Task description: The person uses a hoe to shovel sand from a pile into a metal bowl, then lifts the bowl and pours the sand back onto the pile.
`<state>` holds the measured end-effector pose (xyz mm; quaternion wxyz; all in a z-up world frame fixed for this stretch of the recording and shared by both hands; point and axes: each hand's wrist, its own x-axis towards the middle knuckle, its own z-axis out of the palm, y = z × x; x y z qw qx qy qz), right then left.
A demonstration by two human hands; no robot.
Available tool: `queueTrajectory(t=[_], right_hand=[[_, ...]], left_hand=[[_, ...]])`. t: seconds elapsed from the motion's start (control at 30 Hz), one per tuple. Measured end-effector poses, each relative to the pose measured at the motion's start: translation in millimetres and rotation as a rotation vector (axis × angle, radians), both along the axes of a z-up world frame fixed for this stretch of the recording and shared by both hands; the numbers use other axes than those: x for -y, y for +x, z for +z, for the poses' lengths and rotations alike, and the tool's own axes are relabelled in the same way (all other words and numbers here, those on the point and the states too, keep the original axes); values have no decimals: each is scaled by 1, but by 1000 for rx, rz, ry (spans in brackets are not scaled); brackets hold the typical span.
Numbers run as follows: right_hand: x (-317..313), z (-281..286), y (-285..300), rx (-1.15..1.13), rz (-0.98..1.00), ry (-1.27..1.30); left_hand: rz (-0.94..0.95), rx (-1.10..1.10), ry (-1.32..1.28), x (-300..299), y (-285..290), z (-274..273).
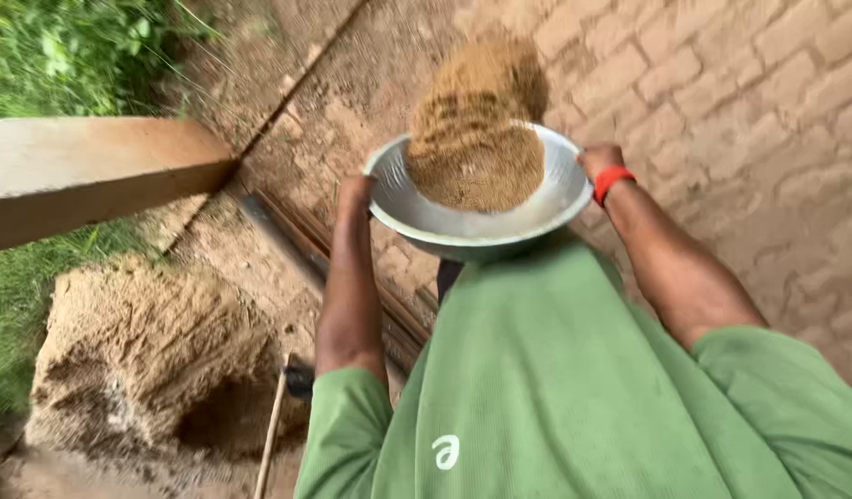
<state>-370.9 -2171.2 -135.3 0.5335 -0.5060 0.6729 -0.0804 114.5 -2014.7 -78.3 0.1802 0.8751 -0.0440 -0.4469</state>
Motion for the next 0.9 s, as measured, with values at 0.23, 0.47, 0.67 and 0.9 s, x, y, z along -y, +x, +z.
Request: queueTrajectory(t=[0.23, 0.47, 0.67, 0.9], right_hand=[[-3, 5, -25, 155, -36, 6], [48, -1, -27, -5, 115, 164], [38, 13, -60, 259, -77, 113], [82, 11, -40, -162, 147, 189]], left_hand=[[168, 50, -113, -33, -15, 20], [184, 30, -37, 6, -33, 8], [239, -37, -128, -16, -66, 44], [203, -9, 51, 6, -74, 5]])
